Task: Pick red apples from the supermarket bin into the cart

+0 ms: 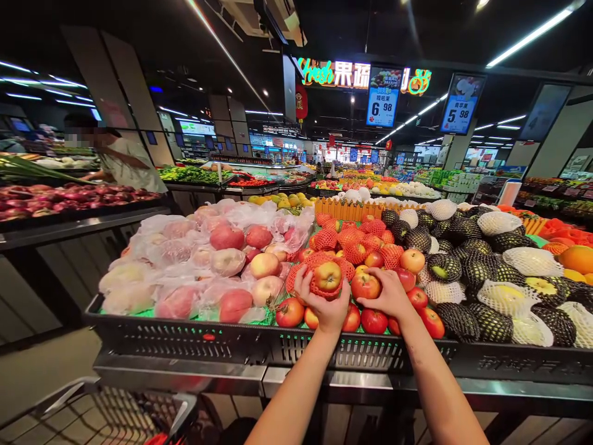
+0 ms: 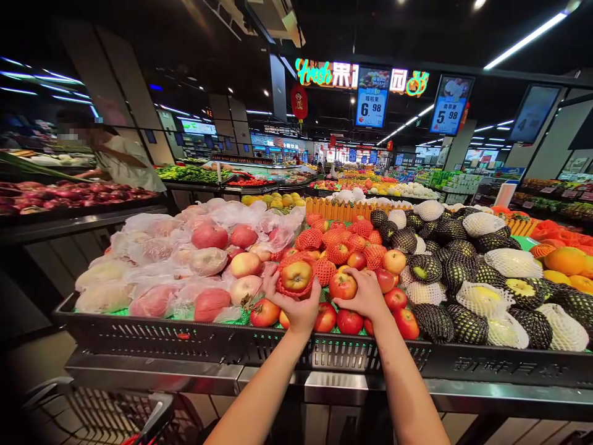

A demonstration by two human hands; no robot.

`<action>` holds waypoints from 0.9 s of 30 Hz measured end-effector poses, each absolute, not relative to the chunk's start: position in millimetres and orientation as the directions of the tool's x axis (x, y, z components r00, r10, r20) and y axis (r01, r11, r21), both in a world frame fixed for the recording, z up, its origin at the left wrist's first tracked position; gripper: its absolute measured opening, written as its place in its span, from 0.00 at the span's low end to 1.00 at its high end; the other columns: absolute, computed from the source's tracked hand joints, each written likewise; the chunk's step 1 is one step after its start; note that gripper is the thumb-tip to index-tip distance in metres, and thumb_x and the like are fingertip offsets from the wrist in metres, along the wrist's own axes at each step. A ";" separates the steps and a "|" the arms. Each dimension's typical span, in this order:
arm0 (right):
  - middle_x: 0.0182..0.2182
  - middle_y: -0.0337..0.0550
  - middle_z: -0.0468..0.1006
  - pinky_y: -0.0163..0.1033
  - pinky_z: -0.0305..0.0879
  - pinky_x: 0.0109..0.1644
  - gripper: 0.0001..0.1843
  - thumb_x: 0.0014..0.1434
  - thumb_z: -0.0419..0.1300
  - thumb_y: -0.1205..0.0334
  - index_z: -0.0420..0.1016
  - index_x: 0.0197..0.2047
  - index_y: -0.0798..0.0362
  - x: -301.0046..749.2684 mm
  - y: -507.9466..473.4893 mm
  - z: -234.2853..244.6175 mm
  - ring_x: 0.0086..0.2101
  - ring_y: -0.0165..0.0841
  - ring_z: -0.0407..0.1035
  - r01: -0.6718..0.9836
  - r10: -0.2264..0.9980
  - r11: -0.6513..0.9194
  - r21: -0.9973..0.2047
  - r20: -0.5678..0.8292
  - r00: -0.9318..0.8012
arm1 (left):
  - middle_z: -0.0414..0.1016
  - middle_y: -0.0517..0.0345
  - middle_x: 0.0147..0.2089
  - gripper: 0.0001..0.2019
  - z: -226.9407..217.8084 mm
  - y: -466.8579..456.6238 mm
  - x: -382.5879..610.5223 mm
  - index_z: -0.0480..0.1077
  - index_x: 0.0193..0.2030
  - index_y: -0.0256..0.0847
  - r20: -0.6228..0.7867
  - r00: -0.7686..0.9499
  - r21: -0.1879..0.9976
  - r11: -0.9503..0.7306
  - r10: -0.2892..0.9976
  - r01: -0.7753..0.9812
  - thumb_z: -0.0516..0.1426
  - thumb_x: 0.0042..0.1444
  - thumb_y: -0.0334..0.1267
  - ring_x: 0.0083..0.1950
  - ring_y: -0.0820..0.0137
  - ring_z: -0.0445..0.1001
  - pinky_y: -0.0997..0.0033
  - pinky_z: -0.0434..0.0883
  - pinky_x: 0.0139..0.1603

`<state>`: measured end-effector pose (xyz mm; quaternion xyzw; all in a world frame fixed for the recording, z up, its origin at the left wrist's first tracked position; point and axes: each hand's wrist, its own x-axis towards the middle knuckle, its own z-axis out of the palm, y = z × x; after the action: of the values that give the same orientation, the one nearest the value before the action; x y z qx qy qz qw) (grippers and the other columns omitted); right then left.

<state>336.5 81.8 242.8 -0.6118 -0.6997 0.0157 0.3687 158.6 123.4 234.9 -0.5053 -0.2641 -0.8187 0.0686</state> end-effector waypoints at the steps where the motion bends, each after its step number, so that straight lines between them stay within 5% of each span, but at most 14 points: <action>1: 0.56 0.39 0.71 0.46 0.53 0.66 0.39 0.46 0.78 0.51 0.73 0.60 0.49 336.6 82.9 242.1 0.54 0.37 0.64 0.856 0.885 0.232 -0.461 0.466 0.011 | 0.58 0.35 0.66 0.35 235.3 123.1 158.6 0.54 0.65 0.39 0.862 -0.478 0.373 -0.851 0.169 0.371 0.67 0.56 0.35 0.68 0.52 0.63 0.38 0.61 0.72; 12: 0.62 0.35 0.66 0.58 0.49 0.71 0.35 0.60 0.71 0.46 0.69 0.67 0.40 333.3 83.5 243.3 0.64 0.41 0.59 0.906 0.932 0.205 -0.369 0.357 -0.066 | 0.63 0.36 0.64 0.34 234.0 121.1 161.0 0.54 0.65 0.39 0.885 -0.421 0.342 -0.890 0.198 0.301 0.66 0.56 0.34 0.67 0.52 0.66 0.41 0.65 0.70; 19: 0.63 0.38 0.65 0.46 0.60 0.71 0.39 0.57 0.72 0.53 0.67 0.69 0.45 339.0 86.0 233.4 0.62 0.36 0.64 0.807 0.890 0.300 -0.508 0.453 -0.046 | 0.63 0.36 0.64 0.35 230.9 123.6 160.9 0.54 0.66 0.39 0.893 -0.411 0.330 -0.890 0.186 0.315 0.67 0.56 0.36 0.65 0.53 0.68 0.41 0.66 0.68; 27: 0.61 0.44 0.63 0.46 0.58 0.72 0.35 0.59 0.69 0.56 0.68 0.68 0.47 334.7 83.1 238.3 0.62 0.37 0.59 0.819 0.936 0.270 -0.507 0.336 -0.102 | 0.63 0.36 0.65 0.36 231.1 123.5 160.8 0.54 0.66 0.39 0.897 -0.394 0.329 -0.895 0.198 0.300 0.67 0.56 0.36 0.66 0.53 0.66 0.42 0.65 0.69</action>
<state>334.7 83.1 238.3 -0.5963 -0.7359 0.0963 0.3061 160.8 123.5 231.1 -0.5495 -0.2265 -0.8036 0.0315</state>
